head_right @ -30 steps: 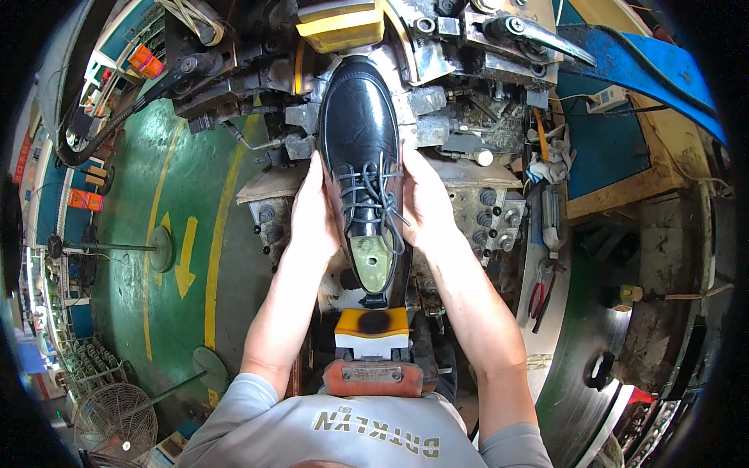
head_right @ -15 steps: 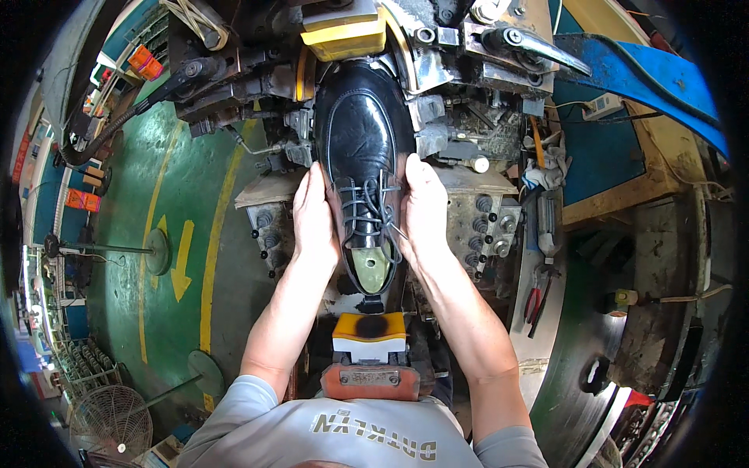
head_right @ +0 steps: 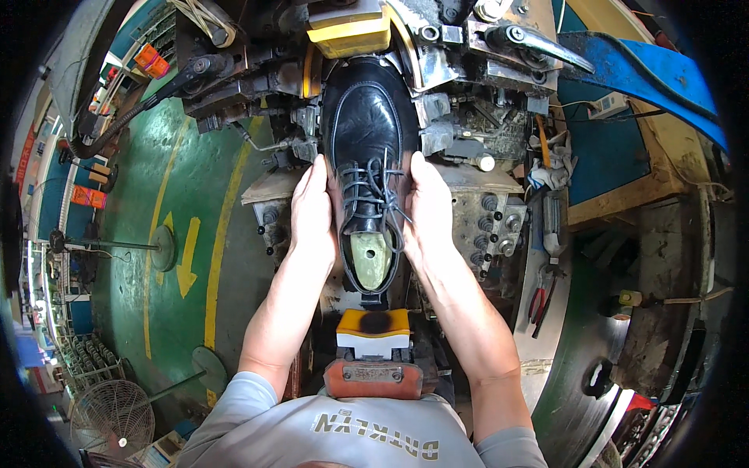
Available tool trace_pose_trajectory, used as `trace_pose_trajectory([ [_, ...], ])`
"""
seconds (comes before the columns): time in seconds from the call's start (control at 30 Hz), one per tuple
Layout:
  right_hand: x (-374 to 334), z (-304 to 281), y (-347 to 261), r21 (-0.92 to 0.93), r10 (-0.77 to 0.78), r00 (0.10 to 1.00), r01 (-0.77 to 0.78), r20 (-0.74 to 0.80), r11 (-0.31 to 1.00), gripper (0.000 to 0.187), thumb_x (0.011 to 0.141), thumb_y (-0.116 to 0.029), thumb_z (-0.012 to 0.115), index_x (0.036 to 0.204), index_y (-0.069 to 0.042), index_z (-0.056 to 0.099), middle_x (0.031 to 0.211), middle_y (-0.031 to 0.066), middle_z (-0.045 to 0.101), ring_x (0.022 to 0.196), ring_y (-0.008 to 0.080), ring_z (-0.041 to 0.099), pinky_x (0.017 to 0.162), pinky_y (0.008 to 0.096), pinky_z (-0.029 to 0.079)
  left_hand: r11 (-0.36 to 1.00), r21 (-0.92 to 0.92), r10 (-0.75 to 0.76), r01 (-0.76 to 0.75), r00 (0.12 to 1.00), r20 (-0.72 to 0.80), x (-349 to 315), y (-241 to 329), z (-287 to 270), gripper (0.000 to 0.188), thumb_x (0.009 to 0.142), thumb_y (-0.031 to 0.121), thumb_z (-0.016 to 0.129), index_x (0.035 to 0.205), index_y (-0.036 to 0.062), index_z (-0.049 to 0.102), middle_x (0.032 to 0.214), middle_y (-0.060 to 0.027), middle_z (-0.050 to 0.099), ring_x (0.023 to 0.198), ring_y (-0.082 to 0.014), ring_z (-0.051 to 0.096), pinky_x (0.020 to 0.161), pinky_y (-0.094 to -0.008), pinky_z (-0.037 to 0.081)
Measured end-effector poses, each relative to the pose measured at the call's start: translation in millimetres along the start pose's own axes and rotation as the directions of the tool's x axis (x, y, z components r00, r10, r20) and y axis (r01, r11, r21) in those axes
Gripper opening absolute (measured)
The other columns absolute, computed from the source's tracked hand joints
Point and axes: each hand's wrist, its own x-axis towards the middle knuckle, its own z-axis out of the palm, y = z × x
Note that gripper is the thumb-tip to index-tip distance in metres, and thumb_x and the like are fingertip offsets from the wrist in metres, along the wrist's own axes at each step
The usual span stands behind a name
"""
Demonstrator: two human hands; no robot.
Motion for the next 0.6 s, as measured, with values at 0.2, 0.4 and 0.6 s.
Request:
trace_pose_trajectory([
  [0.2,1.0,1.9,0.8,-0.006,-0.023,1.000,0.023,0.009,1.000,0.023,0.100,-0.024,0.051,0.101,-0.002,0.058,0.096,0.0099,0.065,0.086,0.0194,0.063,0.079,0.0353,0.053,0.999,-0.044,0.004,-0.004,1.000,0.015,3.6,-3.5,-1.2,0.029,0.101,0.028,0.050,0.109,0.0028,0.061,0.098,-0.0042,0.065,0.087,-0.0126,0.061,0.079,-0.0269,0.050],
  [0.4,-0.9,5.7,1.3,-0.046,-0.056,0.998,0.055,-0.014,0.997,0.026,0.100,-0.024,0.048,0.102,-0.001,0.059,0.097,0.0112,0.065,0.085,0.0204,0.064,0.079,0.0364,0.054,0.998,-0.044,-0.045,0.041,0.996,-0.083,0.9,1.1,1.5,0.026,0.101,0.026,0.051,0.109,0.0032,0.061,0.099,-0.0042,0.065,0.087,-0.0132,0.061,0.078,-0.0281,0.051],
  [0.6,-6.5,12.9,-7.1,-0.007,0.042,0.998,-0.042,-0.038,0.999,0.027,0.101,-0.024,0.045,0.105,-0.001,0.059,0.097,0.0130,0.067,0.085,0.0212,0.066,0.079,0.0372,0.055,0.992,-0.088,-0.092,0.089,0.995,-0.027,-1.6,7.3,2.2,0.024,0.100,0.024,0.051,0.106,0.0035,0.061,0.097,-0.0045,0.064,0.086,-0.0139,0.061,0.078,-0.0293,0.052],
])
